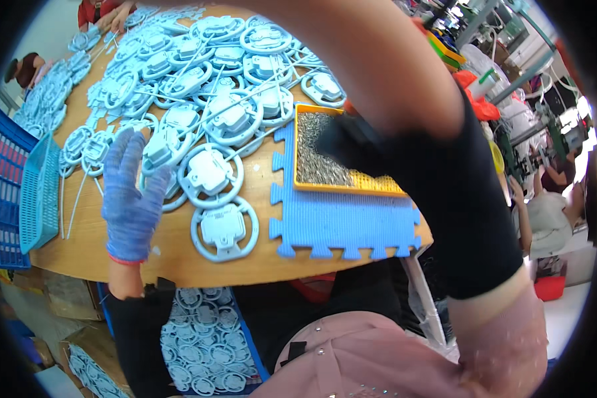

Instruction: Assembling blue plastic steering-wheel-like components using an electric screwdriver.

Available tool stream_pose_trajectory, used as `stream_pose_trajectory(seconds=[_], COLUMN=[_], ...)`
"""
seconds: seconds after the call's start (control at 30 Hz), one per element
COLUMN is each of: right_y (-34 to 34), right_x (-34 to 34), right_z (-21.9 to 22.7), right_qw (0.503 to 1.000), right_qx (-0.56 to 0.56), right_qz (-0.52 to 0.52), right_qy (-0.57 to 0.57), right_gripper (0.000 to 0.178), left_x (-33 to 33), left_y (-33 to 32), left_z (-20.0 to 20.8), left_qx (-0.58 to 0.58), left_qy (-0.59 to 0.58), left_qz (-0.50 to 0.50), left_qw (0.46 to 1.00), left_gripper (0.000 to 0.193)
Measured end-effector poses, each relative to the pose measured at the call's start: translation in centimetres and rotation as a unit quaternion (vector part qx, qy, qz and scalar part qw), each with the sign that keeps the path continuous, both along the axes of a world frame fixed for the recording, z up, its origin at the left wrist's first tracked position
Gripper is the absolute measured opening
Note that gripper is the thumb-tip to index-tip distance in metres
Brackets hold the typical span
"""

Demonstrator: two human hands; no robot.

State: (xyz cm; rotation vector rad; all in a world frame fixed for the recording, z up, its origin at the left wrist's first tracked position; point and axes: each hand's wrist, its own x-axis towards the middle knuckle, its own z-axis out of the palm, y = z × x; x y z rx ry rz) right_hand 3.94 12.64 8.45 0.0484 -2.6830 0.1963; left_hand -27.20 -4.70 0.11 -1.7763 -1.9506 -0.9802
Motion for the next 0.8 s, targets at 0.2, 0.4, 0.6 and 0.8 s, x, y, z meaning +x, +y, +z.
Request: stream_pose_trajectory(seconds=[0.2,0.4,0.6,0.8], right_y=[0.4,5.0,5.5,4.4], right_x=[6.1,1.4,0.4,0.5], right_z=[6.7,-0.3,0.0,2.0], right_qw=[0.875,0.801,0.767,0.733], right_qx=[-0.122,-0.471,-0.523,-0.551], right_qz=[-0.315,-0.186,-0.127,-0.110], right_qy=[0.347,0.319,0.348,0.384], right_gripper=[0.063,0.048,0.033,0.033], left_x=[11.1,17.5,20.6,19.8], left_y=[-4.6,1.1,14.4,17.6], left_z=[-0.8,1.0,2.8,0.7], left_qx=[-0.013,-0.025,-0.237,-0.240], left_qy=[-0.063,-0.037,0.015,-0.014], left_qz=[-0.045,-0.100,-0.060,-0.080], left_qw=[0.997,0.994,0.970,0.967], left_gripper=[0.046,0.038,0.041,0.031])
